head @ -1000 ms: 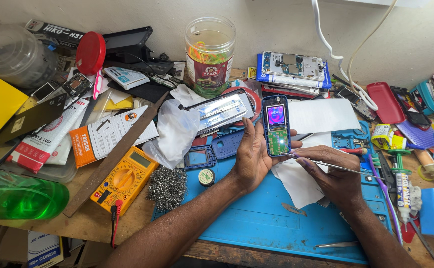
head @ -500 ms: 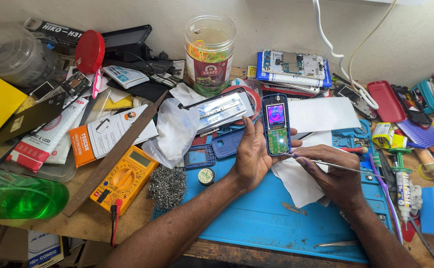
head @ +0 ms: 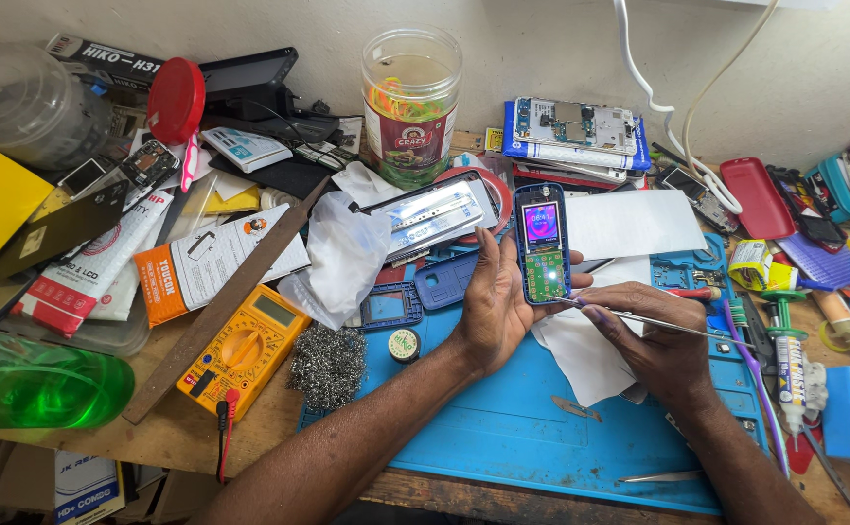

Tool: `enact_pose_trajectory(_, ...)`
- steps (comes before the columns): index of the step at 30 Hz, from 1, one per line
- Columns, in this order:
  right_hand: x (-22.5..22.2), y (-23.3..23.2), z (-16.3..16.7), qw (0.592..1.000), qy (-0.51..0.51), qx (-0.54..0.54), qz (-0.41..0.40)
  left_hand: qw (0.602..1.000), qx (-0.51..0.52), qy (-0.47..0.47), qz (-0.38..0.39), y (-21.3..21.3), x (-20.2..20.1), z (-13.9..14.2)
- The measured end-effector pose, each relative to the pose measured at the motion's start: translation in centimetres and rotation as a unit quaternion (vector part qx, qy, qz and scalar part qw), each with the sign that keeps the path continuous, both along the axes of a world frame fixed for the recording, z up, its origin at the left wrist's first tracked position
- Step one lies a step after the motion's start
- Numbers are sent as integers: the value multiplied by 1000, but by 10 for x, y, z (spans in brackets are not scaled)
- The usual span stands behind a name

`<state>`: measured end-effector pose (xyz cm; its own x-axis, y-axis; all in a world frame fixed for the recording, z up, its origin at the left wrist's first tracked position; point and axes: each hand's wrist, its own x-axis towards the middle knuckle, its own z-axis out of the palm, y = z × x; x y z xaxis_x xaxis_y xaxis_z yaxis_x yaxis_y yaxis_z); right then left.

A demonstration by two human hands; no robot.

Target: The person uses a yellow screwdriver to adjust the keypad area of a disassembled mobile phone. They then use tweezers to press the keypad buttons while the phone is powered on, cycling through the display menus. The person handles the phone and tools throughout the clip.

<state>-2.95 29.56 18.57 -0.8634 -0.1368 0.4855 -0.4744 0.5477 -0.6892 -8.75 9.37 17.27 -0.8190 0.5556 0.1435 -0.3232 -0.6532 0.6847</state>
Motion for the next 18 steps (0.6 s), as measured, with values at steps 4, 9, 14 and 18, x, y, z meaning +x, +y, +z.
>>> enact_pose_trajectory(4, 0, 0, -1, 999, -4, -35, 13, 1000, -1, -1, -1, 0, 0, 0)
enact_pose_trajectory(9, 0, 2, -2, 1000, -18, -7, -5, 1000, -6, 0, -2, 1, 0, 1)
enact_pose_trajectory(14, -1, 2, -2, 1000, -19, -9, -2, 1000, -7, 0, -3, 0, -1, 1)
enact_pose_trajectory(18, -1, 1, -3, 1000, -1, -25, 19, 1000, -5, -3, -2, 0, -1, 0)
